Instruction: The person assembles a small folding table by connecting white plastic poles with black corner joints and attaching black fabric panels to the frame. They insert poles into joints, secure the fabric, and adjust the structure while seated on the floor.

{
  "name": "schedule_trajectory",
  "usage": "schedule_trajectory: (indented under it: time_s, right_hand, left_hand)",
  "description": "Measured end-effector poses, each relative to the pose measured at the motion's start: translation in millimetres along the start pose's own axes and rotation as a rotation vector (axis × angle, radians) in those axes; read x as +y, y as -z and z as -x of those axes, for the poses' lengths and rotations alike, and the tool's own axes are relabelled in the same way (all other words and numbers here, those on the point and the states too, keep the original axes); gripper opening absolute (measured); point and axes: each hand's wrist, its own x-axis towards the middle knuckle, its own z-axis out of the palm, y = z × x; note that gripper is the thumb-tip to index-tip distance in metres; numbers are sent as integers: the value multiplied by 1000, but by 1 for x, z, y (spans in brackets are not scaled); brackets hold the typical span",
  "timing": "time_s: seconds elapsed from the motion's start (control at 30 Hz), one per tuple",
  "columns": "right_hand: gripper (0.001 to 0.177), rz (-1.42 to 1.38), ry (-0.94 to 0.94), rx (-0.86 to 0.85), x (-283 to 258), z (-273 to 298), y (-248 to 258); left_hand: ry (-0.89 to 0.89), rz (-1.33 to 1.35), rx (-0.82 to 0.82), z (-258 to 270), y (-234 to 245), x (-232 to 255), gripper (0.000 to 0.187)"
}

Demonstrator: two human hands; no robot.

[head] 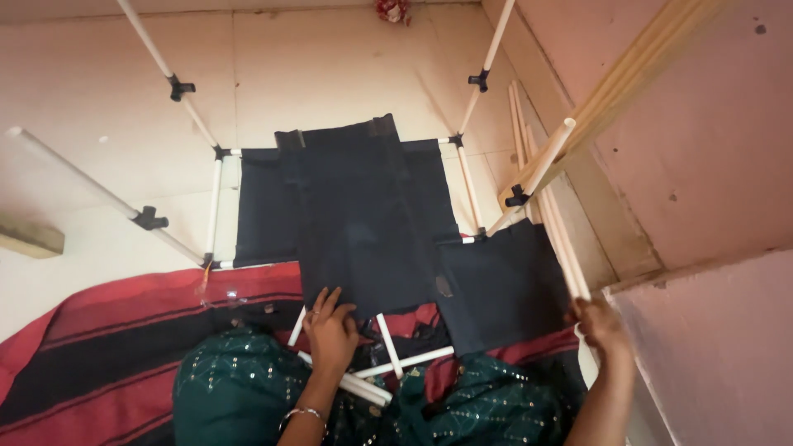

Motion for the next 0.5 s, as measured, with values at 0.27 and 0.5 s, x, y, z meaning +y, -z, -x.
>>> schedule_trajectory:
  time_s: [0.27, 0.5]
  right_hand:
    - [50, 67, 213, 500, 25, 33, -44]
    - [30, -1178, 394, 353, -64, 102, -143]
  left_hand:
    - [0, 9, -7, 1, 2, 0, 25]
    - [10, 53, -18, 2, 1, -4, 24]
